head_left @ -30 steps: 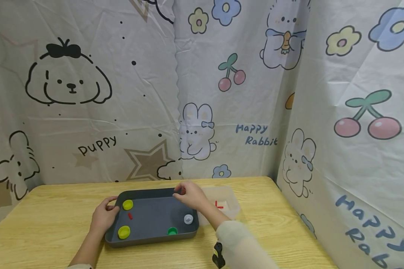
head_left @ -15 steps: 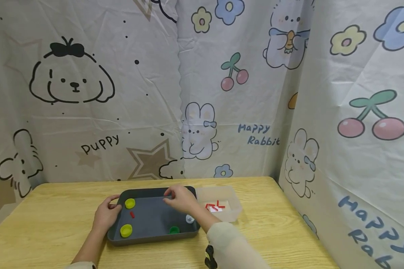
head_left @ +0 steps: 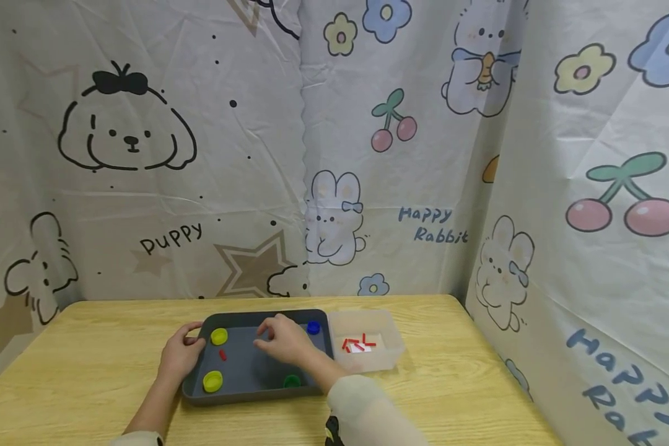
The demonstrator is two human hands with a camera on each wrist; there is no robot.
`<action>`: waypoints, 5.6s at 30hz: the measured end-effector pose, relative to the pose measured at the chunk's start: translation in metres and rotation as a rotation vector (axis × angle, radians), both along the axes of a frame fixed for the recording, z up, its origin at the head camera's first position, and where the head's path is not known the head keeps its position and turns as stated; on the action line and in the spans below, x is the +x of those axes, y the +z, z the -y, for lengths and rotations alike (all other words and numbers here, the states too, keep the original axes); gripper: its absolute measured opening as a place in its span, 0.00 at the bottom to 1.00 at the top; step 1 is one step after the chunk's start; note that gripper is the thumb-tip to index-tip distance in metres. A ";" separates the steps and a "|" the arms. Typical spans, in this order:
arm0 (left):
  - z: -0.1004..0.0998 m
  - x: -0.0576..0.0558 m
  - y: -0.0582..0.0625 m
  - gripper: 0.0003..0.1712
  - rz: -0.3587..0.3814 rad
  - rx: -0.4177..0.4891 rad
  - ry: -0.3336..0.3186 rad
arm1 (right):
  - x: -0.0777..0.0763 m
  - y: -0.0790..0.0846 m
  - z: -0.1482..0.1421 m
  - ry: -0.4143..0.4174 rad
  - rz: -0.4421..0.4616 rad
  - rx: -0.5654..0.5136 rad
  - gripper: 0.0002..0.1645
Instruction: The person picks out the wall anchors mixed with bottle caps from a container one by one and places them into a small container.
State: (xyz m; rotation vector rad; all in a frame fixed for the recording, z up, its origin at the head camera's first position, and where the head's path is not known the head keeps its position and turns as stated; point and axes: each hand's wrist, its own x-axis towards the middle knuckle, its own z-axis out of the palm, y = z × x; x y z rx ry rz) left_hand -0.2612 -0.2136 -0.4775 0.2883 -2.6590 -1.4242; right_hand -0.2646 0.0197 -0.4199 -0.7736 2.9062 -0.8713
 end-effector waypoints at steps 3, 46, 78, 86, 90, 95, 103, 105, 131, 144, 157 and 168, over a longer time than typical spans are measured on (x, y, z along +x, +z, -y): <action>0.000 0.001 0.000 0.26 -0.010 -0.003 0.002 | 0.001 -0.002 0.008 0.004 -0.004 0.009 0.11; 0.001 0.000 -0.004 0.26 -0.019 0.014 0.016 | 0.011 -0.044 0.069 -0.198 0.021 0.072 0.07; 0.000 0.000 -0.001 0.25 -0.021 0.027 0.020 | 0.007 -0.053 0.087 -0.342 -0.018 0.114 0.09; -0.001 0.001 -0.002 0.25 -0.017 0.034 0.022 | 0.007 -0.053 0.085 -0.332 -0.037 0.115 0.07; 0.000 -0.001 -0.003 0.26 -0.023 0.029 0.024 | 0.006 -0.050 0.081 -0.322 -0.015 0.076 0.06; 0.002 -0.003 -0.006 0.26 -0.021 0.022 0.030 | 0.004 -0.047 0.076 -0.306 0.035 -0.031 0.07; 0.001 0.000 -0.004 0.27 -0.014 0.023 0.021 | 0.001 -0.047 0.060 -0.247 0.086 -0.231 0.05; 0.001 0.000 -0.003 0.26 -0.020 0.022 0.024 | 0.000 -0.047 0.055 -0.237 0.098 -0.274 0.05; 0.001 0.000 -0.002 0.27 -0.007 0.009 0.002 | -0.005 -0.021 0.004 -0.185 0.167 -0.418 0.05; 0.000 -0.002 -0.003 0.27 -0.002 0.006 -0.005 | -0.003 -0.011 -0.013 -0.187 0.193 -0.407 0.06; -0.002 0.000 0.001 0.27 0.010 0.007 -0.003 | -0.002 0.004 -0.032 -0.165 0.139 -0.379 0.07; -0.001 0.000 0.000 0.27 0.016 0.008 0.002 | -0.002 0.008 -0.054 -0.188 0.114 -0.378 0.07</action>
